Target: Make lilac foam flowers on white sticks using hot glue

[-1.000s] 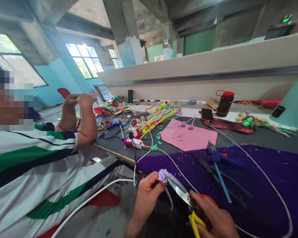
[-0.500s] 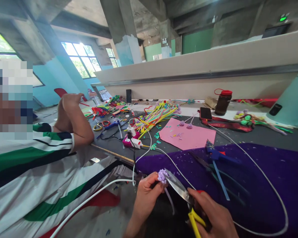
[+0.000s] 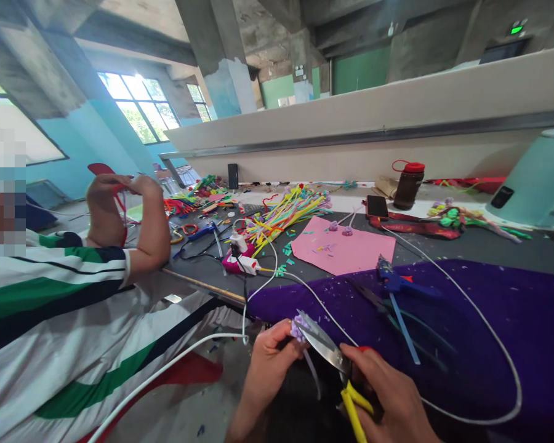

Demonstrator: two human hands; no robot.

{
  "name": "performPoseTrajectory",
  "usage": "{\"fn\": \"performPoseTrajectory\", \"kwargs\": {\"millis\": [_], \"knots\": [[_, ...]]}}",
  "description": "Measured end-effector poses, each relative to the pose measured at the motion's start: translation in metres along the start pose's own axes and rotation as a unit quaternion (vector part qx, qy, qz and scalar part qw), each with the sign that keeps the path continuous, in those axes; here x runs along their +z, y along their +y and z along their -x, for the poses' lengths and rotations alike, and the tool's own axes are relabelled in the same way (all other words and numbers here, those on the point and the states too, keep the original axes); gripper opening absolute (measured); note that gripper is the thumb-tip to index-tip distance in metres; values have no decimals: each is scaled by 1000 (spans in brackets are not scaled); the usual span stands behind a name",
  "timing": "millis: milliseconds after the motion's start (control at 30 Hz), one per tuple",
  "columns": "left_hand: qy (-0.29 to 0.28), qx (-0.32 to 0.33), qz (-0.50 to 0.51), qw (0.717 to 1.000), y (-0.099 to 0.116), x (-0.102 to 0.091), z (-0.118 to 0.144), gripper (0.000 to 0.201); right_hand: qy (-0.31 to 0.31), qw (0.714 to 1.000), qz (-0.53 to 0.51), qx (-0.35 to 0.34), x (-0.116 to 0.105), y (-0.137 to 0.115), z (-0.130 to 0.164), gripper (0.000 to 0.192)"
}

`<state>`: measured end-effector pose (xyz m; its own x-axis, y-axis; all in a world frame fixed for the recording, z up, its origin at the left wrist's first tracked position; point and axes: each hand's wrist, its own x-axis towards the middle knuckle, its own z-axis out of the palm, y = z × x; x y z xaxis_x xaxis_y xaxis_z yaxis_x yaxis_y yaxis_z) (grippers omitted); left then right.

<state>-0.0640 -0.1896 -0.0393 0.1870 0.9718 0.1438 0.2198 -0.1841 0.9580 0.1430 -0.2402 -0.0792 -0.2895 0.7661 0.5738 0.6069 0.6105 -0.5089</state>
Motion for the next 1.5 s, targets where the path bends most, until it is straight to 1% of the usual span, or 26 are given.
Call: {"fn": "performPoseTrajectory", "kwargs": {"millis": [100,333,567,933,1233,1500], "knots": [[-6,3,-10,1000,0,-1,0,18,8,1000,10,-1,-2,-1,-1,59],[-34,19,-31,999,-3,-1,0,17,-14,1000,-24,12,-2,-3,-2,57],[-50,20,-30,998,-2,0,-1,17,-18,999,-36,12,-2,-3,-3,59],[-54,-11,10,998,-2,-1,0,16,-16,1000,-14,10,-1,-2,0,56],[-56,9,14,998,0,0,0,14,-13,1000,-12,8,-1,-2,0,57],[-59,9,28,998,-2,-1,1,11,-8,1000,2,-4,-1,-3,1,55]]}}
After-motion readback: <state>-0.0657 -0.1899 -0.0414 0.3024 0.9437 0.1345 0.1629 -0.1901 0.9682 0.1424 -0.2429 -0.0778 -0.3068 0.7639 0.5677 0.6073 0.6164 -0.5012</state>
